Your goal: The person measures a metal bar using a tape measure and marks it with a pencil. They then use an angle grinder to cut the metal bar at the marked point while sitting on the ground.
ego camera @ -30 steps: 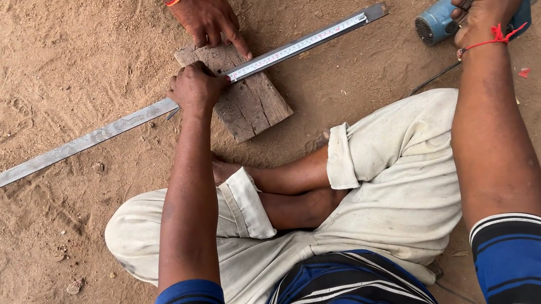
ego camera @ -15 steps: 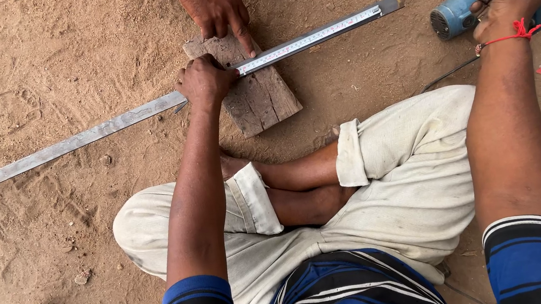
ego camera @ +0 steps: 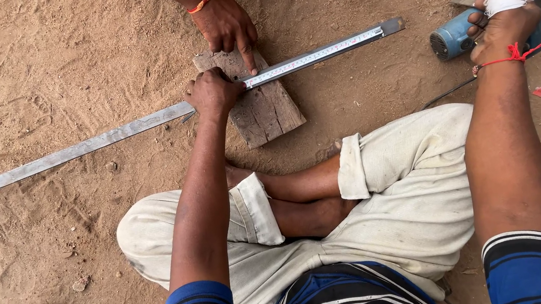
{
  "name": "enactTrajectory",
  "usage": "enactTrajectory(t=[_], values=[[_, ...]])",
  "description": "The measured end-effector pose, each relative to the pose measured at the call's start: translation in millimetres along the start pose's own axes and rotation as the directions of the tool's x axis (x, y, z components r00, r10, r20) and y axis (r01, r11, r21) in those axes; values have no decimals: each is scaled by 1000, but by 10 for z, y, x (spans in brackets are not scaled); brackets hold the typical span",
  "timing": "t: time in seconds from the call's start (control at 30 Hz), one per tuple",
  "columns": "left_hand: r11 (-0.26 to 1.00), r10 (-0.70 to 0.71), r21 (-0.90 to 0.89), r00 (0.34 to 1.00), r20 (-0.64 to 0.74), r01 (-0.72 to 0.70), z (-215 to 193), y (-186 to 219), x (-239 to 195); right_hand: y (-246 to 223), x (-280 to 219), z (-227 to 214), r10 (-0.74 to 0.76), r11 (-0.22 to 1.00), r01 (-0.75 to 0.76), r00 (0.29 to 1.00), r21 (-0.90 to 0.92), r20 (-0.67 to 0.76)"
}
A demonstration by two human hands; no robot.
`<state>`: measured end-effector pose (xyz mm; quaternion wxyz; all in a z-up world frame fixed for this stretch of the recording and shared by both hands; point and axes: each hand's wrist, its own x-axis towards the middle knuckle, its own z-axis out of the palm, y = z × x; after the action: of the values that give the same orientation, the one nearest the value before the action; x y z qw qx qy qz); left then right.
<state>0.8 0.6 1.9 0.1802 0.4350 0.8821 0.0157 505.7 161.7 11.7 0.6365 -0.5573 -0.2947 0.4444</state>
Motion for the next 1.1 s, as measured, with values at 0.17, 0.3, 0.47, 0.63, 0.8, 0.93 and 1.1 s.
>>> enactTrajectory(t=[0.17, 0.3, 0.47, 0.63, 0.8, 0.93, 1.1], values=[[1000, -1, -1, 1000, 0, 1, -21, 14, -9, -6, -2, -3, 13, 1000, -13, 1000, -18, -14], [1000, -9, -4, 1000, 9, 9, 10, 0, -1, 27, 4, -16, 18, 999, -18, 1000, -26, -14], [1000, -5, -6, 1000, -18, 5, 15, -13, 25, 33, 35, 11, 30, 1000, -30, 1000, -5, -8], [1000, 12, -19, 1000, -6, -12, 33, -22, 10, 64, 50, 4, 36, 999, -36, 999, -14, -22], [1000, 13, -8, 1000, -27, -14, 37, -23, 9, 66, 51, 9, 34, 999, -34, 999, -8, -19], [1000, 8, 15, 999, -34, -7, 32, -20, 10, 52, 32, 3, 39, 999, -40, 999, -21, -9], [1000, 1, -23, 1000, -7, -1, 30, -18, 6, 48, 18, 14, 35, 998, -36, 999, -45, -20]])
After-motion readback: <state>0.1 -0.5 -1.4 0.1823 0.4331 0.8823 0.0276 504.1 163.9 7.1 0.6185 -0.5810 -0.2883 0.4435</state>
